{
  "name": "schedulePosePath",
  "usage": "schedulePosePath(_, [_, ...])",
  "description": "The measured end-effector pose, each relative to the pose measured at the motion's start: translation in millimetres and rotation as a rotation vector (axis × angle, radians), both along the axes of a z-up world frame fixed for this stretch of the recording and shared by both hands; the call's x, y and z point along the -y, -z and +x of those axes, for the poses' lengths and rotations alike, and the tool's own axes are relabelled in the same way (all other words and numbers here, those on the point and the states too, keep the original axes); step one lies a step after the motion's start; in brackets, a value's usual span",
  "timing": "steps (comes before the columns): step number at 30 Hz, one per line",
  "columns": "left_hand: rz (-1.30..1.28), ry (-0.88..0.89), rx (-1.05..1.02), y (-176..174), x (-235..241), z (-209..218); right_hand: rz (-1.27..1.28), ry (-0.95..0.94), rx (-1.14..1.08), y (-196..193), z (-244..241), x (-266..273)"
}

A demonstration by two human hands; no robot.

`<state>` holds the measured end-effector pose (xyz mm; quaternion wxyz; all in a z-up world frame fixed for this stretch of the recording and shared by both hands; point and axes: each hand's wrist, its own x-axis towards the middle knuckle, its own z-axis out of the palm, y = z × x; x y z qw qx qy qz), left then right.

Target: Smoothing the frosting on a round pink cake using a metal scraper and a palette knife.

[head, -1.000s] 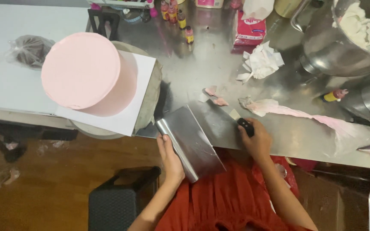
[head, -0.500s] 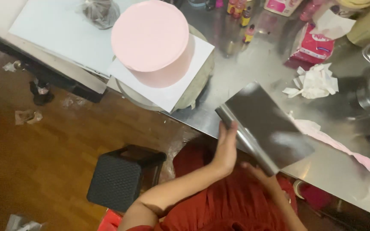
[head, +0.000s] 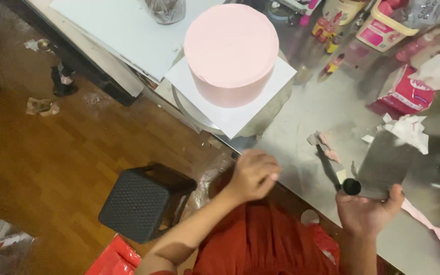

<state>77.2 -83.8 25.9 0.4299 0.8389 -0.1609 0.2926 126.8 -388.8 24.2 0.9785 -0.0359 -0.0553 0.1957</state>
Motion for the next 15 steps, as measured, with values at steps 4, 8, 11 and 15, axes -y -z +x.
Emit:
schedulePosePath(4, [0.067,-0.189,0.083,-5,-57,22,-0.166,0.188,-0.177,-54,23,-24])
schedulePosePath(8, [0.196,0.03,0.083,6,-66,39,-0.511,0.329,-0.045,-71,55,-37])
schedulePosePath(11, [0.226,0.107,0.089,4,-60,51,-0.434,0.39,-0.128,-86,81,-54])
schedulePosePath(15, [0.177,0.238,0.118,-1,-52,67,-0.352,0.385,-0.058,-80,117,-48])
